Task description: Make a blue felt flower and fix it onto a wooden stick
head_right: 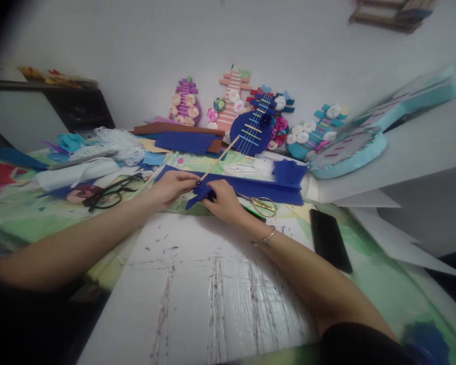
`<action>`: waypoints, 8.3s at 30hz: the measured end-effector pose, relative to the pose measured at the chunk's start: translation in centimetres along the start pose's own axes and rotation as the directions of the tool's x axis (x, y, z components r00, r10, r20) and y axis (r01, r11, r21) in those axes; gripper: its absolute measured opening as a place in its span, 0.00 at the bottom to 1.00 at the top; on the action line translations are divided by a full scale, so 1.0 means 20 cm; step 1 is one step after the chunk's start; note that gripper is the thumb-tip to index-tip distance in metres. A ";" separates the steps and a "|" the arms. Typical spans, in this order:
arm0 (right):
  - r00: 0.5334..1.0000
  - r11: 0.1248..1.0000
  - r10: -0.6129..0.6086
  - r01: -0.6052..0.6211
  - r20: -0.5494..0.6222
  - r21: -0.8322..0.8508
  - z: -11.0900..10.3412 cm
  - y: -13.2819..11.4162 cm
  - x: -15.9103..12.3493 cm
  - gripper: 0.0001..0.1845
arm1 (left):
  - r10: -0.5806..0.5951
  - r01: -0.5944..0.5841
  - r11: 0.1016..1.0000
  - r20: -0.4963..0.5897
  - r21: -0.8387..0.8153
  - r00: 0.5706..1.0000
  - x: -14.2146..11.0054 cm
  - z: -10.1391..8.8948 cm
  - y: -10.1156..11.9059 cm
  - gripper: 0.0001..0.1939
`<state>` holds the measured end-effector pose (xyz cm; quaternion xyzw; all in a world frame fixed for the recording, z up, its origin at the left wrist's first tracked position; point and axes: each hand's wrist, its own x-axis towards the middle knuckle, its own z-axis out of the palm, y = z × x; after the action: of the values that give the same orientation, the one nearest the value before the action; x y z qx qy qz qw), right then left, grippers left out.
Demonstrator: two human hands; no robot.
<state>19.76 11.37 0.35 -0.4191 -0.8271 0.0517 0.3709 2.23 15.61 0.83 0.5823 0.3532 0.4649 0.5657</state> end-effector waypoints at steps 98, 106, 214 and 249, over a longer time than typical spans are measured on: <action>1.000 1.000 -0.003 0.003 -0.019 0.025 0.02 0.04 -0.04 0.12 | -0.049 0.029 0.993 0.186 0.113 0.981 0.03 -0.05 0.00 0.13; 0.895 0.652 0.441 -0.271 -0.064 0.708 -0.05 0.04 0.08 0.11 | -0.013 -0.008 0.996 0.232 0.093 0.973 0.00 -0.02 0.02 0.12; 0.969 0.716 0.245 -0.210 0.042 0.666 -0.05 -0.04 0.06 0.08 | -0.038 0.074 0.992 0.312 -0.102 0.949 -0.03 -0.03 0.05 0.15; 0.846 0.168 0.402 -0.444 0.350 0.880 0.07 0.05 -0.01 0.13 | -0.167 0.190 0.957 0.120 -0.218 0.979 0.00 -0.01 0.02 0.14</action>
<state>19.57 12.26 -1.09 -0.3324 -0.4923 0.6316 0.4983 1.89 15.56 1.22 0.5016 0.3195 0.4194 0.6858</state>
